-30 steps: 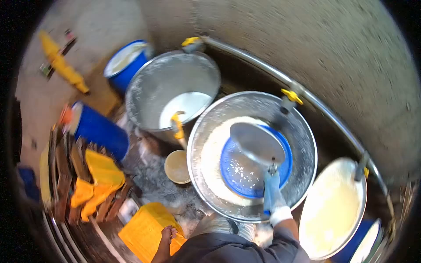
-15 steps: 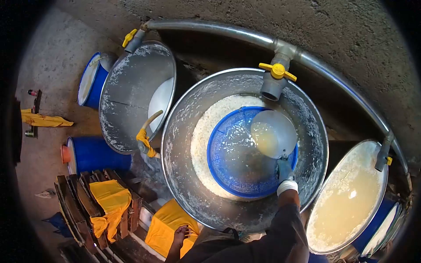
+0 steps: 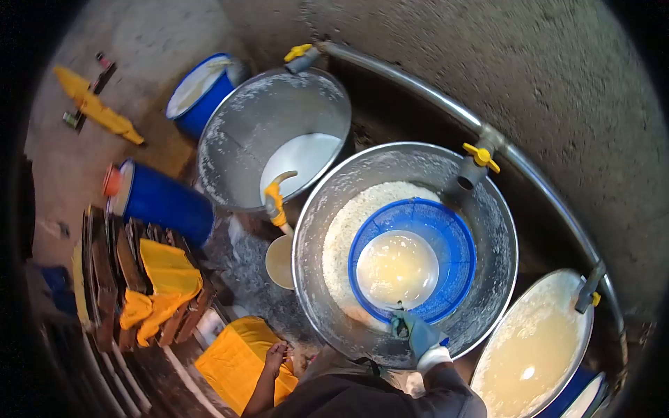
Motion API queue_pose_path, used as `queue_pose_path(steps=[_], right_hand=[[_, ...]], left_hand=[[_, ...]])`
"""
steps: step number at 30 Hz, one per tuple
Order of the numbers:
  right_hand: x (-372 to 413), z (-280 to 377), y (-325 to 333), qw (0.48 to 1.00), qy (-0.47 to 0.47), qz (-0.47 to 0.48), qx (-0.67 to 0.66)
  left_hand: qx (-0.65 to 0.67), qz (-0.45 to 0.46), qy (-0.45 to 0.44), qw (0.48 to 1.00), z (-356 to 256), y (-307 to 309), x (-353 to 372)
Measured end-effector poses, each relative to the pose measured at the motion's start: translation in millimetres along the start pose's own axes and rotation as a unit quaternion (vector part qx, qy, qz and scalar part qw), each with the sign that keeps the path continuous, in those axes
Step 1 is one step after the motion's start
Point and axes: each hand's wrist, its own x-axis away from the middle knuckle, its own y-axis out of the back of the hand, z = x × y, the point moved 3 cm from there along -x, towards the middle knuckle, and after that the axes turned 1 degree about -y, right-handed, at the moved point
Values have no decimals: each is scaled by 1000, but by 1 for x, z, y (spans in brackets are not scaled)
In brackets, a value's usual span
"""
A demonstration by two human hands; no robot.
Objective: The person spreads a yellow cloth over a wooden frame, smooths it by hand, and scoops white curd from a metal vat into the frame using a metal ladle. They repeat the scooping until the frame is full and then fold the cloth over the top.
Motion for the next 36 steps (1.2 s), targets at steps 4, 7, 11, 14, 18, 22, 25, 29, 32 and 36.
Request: queue_pose_path(steps=[4, 7, 11, 14, 18, 22, 25, 29, 32, 36], right_hand=[[41, -26, -44, 998, -42, 26, 40], [81, -39, -88, 992, -71, 22, 104], [148, -49, -171, 992, -11, 31, 118], [161, -60, -203, 993, 10, -28, 113], [179, -62, -235, 976, 103, -91, 166], [166, -45, -213, 973, 176, -100, 113], [149, -19, -178, 957, 275, -93, 13], [37, 27, -23, 913, 354, -202, -2], [7, 68, 64, 866, 398, -300, -25], [-10, 116, 159, 733, 299, -601, 105]], left_hand=[[172, 69, -12, 983, 62, 25, -7], [316, 134, 36, 939, 165, 60, -49], [214, -67, 106, 969, 200, 98, 4], [263, -81, 99, 956, 245, 122, 14], [229, -91, 152, 957, 256, 146, 27], [206, -111, 165, 958, 236, 148, 20], [181, -119, 155, 964, 203, 141, 7], [133, -47, 53, 989, 128, 110, -22], [113, -34, 18, 993, 62, 75, -18], [0, -32, -11, 999, -17, 18, -5]])
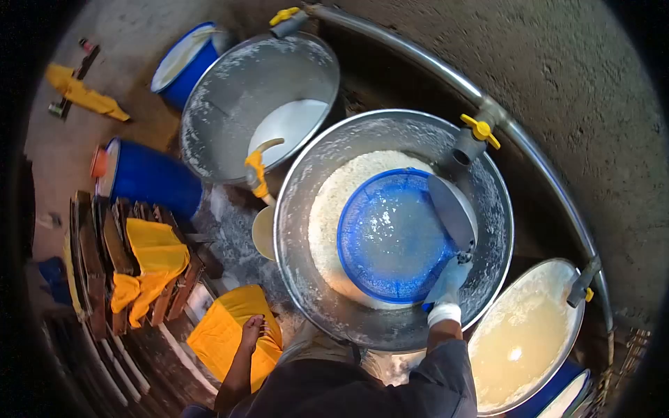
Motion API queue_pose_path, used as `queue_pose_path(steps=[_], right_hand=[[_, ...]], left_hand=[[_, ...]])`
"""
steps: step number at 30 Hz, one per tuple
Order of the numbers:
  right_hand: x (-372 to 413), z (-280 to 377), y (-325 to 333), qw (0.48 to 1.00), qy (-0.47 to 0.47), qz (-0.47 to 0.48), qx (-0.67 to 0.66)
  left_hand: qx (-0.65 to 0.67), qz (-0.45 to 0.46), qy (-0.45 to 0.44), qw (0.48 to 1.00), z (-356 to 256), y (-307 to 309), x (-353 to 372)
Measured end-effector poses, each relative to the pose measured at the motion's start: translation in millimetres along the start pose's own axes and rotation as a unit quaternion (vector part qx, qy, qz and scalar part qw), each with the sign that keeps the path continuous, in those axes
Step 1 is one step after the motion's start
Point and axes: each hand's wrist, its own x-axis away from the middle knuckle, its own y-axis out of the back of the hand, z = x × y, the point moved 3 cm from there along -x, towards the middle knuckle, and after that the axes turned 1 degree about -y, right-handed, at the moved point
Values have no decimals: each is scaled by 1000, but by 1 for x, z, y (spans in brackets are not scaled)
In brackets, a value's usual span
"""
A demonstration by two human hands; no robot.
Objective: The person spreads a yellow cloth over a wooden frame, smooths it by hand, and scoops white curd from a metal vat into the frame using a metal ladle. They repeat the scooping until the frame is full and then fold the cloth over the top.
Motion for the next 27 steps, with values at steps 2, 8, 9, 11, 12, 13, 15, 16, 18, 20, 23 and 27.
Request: queue_pose_path(steps=[2, 8, 9, 11, 12, 13, 15, 16, 18, 20, 23, 27], right_hand=[[-30, -5, -9, 998, -29, 16, 46], [-63, -74, -96, 988, 30, 87, -125], [-57, -73, -87, 988, 25, 88, -123], [-10, -51, -63, 849, -242, 444, -153], [11, -26, -44, 859, -131, 478, -126], [27, -30, -47, 850, -179, 475, -142], [67, -1, -34, 854, -170, 471, -141], [78, -17, -44, 838, -210, 486, -135], [117, -12, -26, 825, -164, 506, -190], [148, -4, -10, 798, -213, 536, -175], [201, 19, 15, 745, -297, 571, -174], [274, 52, 47, 702, -369, 590, -151]], left_hand=[[-30, 8, 16, 999, -13, -17, 7], [-87, 36, 85, 992, -10, -47, 17], [-92, 35, 88, 991, -15, -53, 17], [-113, 55, 92, 988, -21, -61, 18], [-105, 59, 83, 989, -21, -62, 14], [-101, 58, 79, 990, -23, -61, 13], [-91, 56, 48, 993, -27, -59, 7], [-79, 53, 40, 995, -29, -57, 6], [-50, 37, 13, 998, -31, -51, 9], [-28, 32, 3, 999, -23, -43, 9], [30, 23, -17, 999, 10, -21, 3], [167, 58, 14, 984, 63, 12, 15]])
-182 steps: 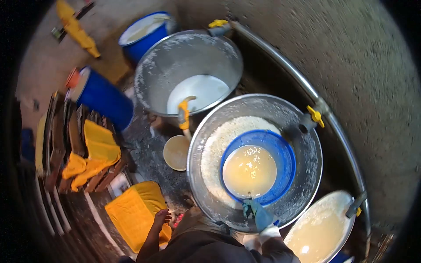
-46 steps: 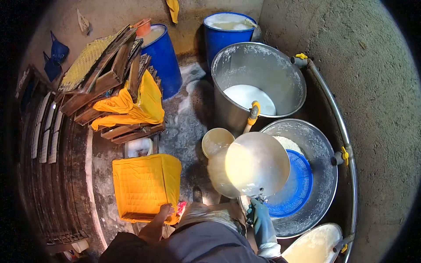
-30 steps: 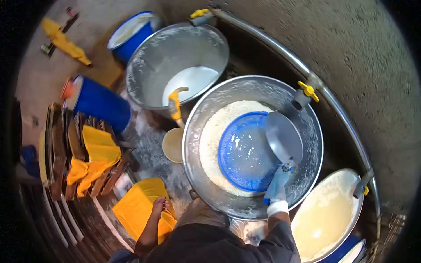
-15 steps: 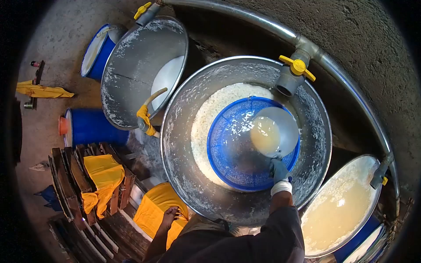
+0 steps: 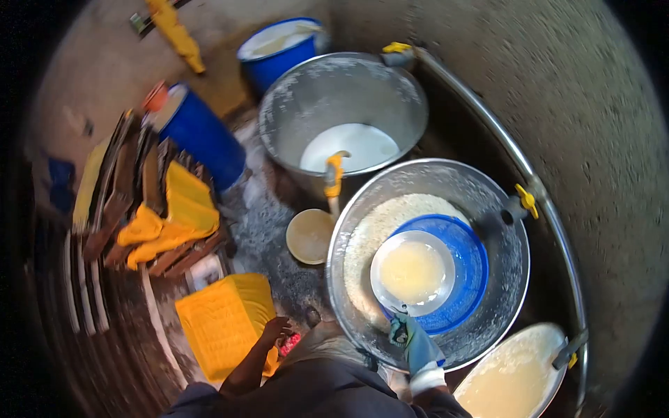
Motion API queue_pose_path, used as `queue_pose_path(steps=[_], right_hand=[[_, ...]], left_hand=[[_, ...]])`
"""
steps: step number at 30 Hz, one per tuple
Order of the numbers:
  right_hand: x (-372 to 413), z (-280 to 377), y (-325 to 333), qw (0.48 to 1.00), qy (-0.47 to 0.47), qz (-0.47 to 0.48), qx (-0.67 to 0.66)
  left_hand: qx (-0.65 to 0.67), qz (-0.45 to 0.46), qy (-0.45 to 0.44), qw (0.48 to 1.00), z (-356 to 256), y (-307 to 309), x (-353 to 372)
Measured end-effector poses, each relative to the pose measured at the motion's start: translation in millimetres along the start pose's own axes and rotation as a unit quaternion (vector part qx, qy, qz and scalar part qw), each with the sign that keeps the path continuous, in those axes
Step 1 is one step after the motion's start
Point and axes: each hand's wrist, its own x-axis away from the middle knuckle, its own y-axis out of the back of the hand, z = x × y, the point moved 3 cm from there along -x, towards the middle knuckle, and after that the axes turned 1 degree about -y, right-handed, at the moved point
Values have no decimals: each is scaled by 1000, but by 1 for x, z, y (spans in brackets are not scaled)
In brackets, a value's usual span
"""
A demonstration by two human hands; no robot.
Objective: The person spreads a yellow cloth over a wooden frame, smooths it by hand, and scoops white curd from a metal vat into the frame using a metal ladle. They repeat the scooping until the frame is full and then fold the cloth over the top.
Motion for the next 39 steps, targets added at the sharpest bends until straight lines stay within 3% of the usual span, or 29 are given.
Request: queue_pose_path(steps=[3, 4, 5, 6, 8, 12, 14, 18, 19, 21, 24, 28, 30, 31, 33, 38, 39], right_hand=[[30, -30, -41, 999, -17, -26, -4], [36, -38, -49, 999, -16, -27, 14], [46, -46, -62, 998, -17, 0, 61], [56, -55, -75, 994, -20, 27, 106], [64, -69, -97, 990, -20, -17, 141], [75, -86, -139, 982, 79, -41, 165], [81, -85, -149, 947, 149, -115, 261], [89, -59, -149, 916, 274, -111, 273], [92, -47, -136, 918, 278, -130, 249], [80, -16, -108, 898, 384, -80, 199], [20, 45, -13, 866, 458, -143, 143], [-29, 123, 108, 885, 393, -233, 85], [-47, 162, 152, 722, 466, -463, 217], [-56, 173, 169, 730, 455, -464, 209], [-50, 196, 190, 668, 374, -592, 253], [-114, 220, 244, 656, 356, -605, 277], [-139, 214, 255, 720, 314, -555, 272]], left_hand=[[27, -10, -6, 1000, 93, 73, -31], [1, -37, 7, 999, 105, 87, -27], [44, -56, 86, 994, 116, 100, -19], [58, -58, 86, 993, 124, 109, -9], [60, -136, 113, 982, 144, 135, 5], [68, -140, 114, 981, 164, 168, 23], [66, -128, 124, 982, 160, 174, 30], [47, -137, 117, 983, 138, 173, 20], [56, -145, 103, 982, 130, 168, 16], [39, -96, 88, 991, 113, 159, 4], [17, -76, 82, 994, 65, 119, -6], [-65, -90, 56, 992, 8, 58, -16], [-112, -86, 48, 989, -18, 27, -15], [-126, -73, 32, 989, -29, 12, -14], [-161, -67, 30, 984, -42, -14, -15], [-227, -38, 43, 972, -57, -68, -5], [-227, -34, 44, 972, -55, -73, -4]])
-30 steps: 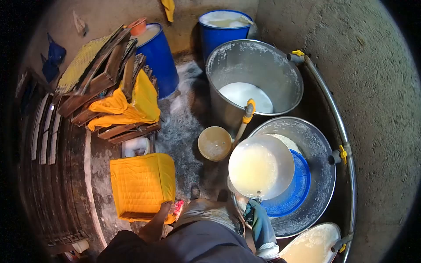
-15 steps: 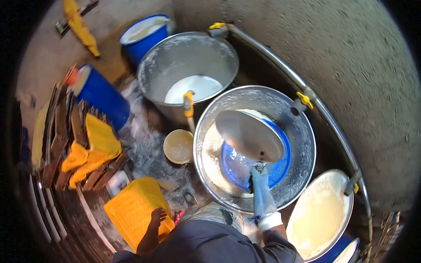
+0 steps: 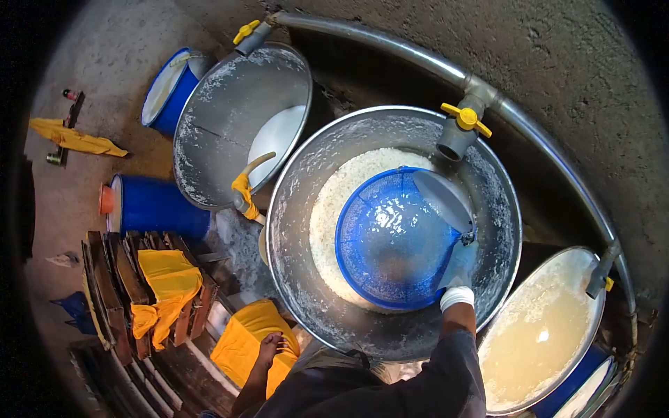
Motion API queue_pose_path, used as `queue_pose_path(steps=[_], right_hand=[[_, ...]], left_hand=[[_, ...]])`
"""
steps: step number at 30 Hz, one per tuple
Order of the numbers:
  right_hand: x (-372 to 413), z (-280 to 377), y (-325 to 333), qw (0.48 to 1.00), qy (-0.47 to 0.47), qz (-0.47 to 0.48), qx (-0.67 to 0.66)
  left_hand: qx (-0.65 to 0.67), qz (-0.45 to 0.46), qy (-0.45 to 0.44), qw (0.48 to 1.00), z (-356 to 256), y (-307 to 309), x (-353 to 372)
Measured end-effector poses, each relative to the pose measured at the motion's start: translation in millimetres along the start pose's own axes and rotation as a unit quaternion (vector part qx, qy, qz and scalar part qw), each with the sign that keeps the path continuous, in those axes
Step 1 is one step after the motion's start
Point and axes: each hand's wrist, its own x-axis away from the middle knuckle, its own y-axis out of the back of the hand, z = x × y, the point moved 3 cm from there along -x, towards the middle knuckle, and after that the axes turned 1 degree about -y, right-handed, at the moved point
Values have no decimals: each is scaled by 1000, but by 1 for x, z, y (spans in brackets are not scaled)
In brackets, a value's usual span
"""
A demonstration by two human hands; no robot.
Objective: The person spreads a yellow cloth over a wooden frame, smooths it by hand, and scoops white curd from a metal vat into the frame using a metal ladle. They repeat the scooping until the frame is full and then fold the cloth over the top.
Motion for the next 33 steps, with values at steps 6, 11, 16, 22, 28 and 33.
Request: queue_pose_path(steps=[6, 11, 16, 22, 28, 33], right_hand=[[36, -58, -46, 847, -100, 511, -104], [144, -30, -24, 782, -186, 568, -175], [245, 14, 15, 723, -256, 601, -224], [356, 69, 64, 707, -269, 621, -206], [458, 112, 95, 774, -182, 602, -66], [569, 136, 85, 733, 90, 663, 125]], left_hand=[[-18, 10, 16, 1000, 1, -16, 0], [16, -8, -14, 1000, 5, -7, 3], [87, -32, -38, 995, 27, 13, 14], [255, -35, -41, 965, 167, 46, -15], [386, -128, 7, 913, 319, 64, -3], [488, -143, 27, 861, 407, 71, 40]])
